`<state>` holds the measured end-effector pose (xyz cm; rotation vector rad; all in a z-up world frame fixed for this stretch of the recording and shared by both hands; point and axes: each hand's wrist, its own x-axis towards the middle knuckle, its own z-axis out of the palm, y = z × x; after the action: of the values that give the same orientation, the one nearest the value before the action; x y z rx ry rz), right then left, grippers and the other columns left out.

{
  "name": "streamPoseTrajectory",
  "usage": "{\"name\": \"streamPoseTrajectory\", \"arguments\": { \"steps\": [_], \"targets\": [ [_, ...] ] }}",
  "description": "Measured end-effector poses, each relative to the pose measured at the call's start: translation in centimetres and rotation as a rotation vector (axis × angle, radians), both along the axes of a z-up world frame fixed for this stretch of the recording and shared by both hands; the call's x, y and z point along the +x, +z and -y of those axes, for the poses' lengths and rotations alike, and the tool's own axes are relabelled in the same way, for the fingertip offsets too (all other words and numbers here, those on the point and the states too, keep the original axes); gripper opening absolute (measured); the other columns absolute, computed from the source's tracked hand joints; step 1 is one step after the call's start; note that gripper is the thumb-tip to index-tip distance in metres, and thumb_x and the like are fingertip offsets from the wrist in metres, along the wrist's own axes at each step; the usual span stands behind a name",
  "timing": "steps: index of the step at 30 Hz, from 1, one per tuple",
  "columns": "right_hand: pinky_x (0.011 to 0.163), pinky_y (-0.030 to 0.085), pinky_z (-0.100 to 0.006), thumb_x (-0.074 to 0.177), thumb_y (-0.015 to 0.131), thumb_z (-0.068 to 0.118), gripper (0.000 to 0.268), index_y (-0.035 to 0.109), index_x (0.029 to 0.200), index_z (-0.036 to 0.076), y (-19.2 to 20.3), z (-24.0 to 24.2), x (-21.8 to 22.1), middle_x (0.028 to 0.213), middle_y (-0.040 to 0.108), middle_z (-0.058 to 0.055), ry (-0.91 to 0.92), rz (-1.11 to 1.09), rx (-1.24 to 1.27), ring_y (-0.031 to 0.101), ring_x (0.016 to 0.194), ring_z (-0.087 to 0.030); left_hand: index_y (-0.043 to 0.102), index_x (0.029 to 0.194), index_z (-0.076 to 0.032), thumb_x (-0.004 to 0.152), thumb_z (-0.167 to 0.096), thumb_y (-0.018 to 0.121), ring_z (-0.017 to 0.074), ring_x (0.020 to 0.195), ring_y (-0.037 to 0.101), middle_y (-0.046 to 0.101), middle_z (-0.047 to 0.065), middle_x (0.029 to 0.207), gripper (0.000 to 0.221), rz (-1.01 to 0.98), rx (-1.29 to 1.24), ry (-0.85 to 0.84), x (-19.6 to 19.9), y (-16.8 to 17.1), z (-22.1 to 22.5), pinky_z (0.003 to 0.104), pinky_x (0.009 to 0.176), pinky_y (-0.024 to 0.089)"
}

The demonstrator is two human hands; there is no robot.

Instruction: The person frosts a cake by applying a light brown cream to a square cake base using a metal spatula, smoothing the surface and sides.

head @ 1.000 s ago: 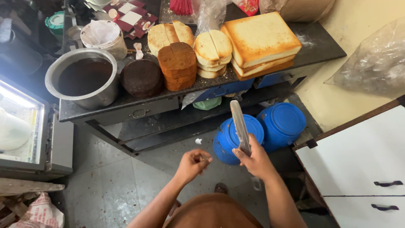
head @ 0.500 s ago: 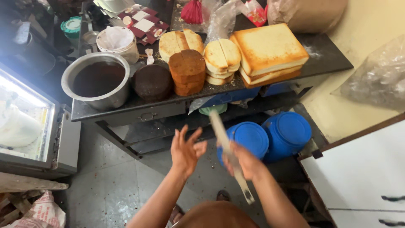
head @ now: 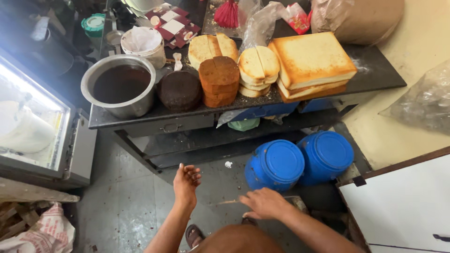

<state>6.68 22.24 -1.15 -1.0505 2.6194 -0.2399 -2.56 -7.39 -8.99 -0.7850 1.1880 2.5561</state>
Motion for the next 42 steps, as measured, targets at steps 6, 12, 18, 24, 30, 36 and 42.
{"name": "streamPoseTrajectory", "arguments": {
  "steps": [6,12,18,24,30,36,42],
  "targets": [
    [0.074,0.051,-0.05,0.09,0.072,0.05,0.054,0.056,0.124,0.011,1.9,0.9,-1.2,0.093,0.066,-0.013,-0.022,0.052,0.031,0.068,0.091,-0.037,0.065,0.1,-0.008,0.102,-0.045,0.047,0.0163,0.075,0.062,0.072,0.007,0.089,0.041,-0.084,-0.088,-0.132,1.1,4.5,-1.7,0.033,0.07,0.048],
    [0.081,0.053,-0.052,0.091,0.07,0.048,0.059,0.052,0.139,0.019,-1.8,4.3,-0.3,0.103,0.067,-0.019,-0.433,0.335,-0.044,0.066,0.096,-0.042,0.064,0.103,-0.003,0.111,-0.031,0.058,0.013,0.079,0.054,0.063,0.005,0.09,0.03,-0.293,-0.077,-0.138,3.4,2.8,-1.0,0.031,0.071,0.042],
    [0.087,0.055,-0.049,0.087,0.071,0.055,0.069,0.049,0.143,0.02,-2.4,5.2,-1.1,0.106,0.072,-0.022,-0.554,0.522,-0.065,0.07,0.101,-0.041,0.068,0.098,-0.001,0.103,-0.029,0.055,0.0133,0.091,0.06,0.071,0.005,0.096,0.031,-0.357,-0.512,-0.083,3.2,3.6,1.0,0.029,0.087,0.049],
    [0.09,0.055,-0.049,0.088,0.079,0.045,0.08,0.039,0.148,0.01,-2.6,6.0,-3.2,0.115,0.067,-0.03,-0.669,0.344,-0.409,0.067,0.108,-0.046,0.062,0.122,-0.002,0.098,-0.024,0.06,0.0188,0.106,0.061,0.067,0.009,0.115,0.033,-0.361,-0.637,-0.083,3.7,4.0,0.3,0.036,0.095,0.048],
    [0.054,0.058,-0.037,0.078,0.079,0.023,0.103,0.021,0.163,0.024,0.9,6.4,-5.4,0.098,0.074,-0.012,-0.795,0.784,-0.713,0.066,0.063,-0.021,0.044,0.146,-0.003,0.097,-0.024,0.059,0.0298,0.133,0.05,0.052,0.018,0.145,0.055,-0.642,-1.05,-0.177,5.1,4.4,-2.3,0.045,0.11,0.038],
    [0.047,0.049,-0.022,0.083,0.08,0.009,0.111,0.013,0.171,0.023,4.1,2.7,-9.0,0.077,0.062,-0.005,-0.571,1.34,-1.236,0.06,0.057,-0.009,0.041,0.148,-0.007,0.101,-0.028,0.056,0.03,0.128,0.054,0.046,0.014,0.151,0.054,-0.201,-0.737,0.036,-0.8,3.1,-6.5,0.042,0.107,0.042],
    [0.036,0.044,-0.024,0.087,0.07,0.005,0.09,0.026,0.165,0.004,3.8,-1.8,-12.6,0.07,0.062,-0.008,-0.521,1.524,-1.083,0.057,0.044,-0.01,0.034,0.15,-0.008,0.091,-0.027,0.072,0.0297,0.126,0.053,0.044,0.017,0.147,0.073,-0.418,-0.827,0.013,-3.4,3.4,-14.2,0.042,0.103,0.047]
  ]
}}
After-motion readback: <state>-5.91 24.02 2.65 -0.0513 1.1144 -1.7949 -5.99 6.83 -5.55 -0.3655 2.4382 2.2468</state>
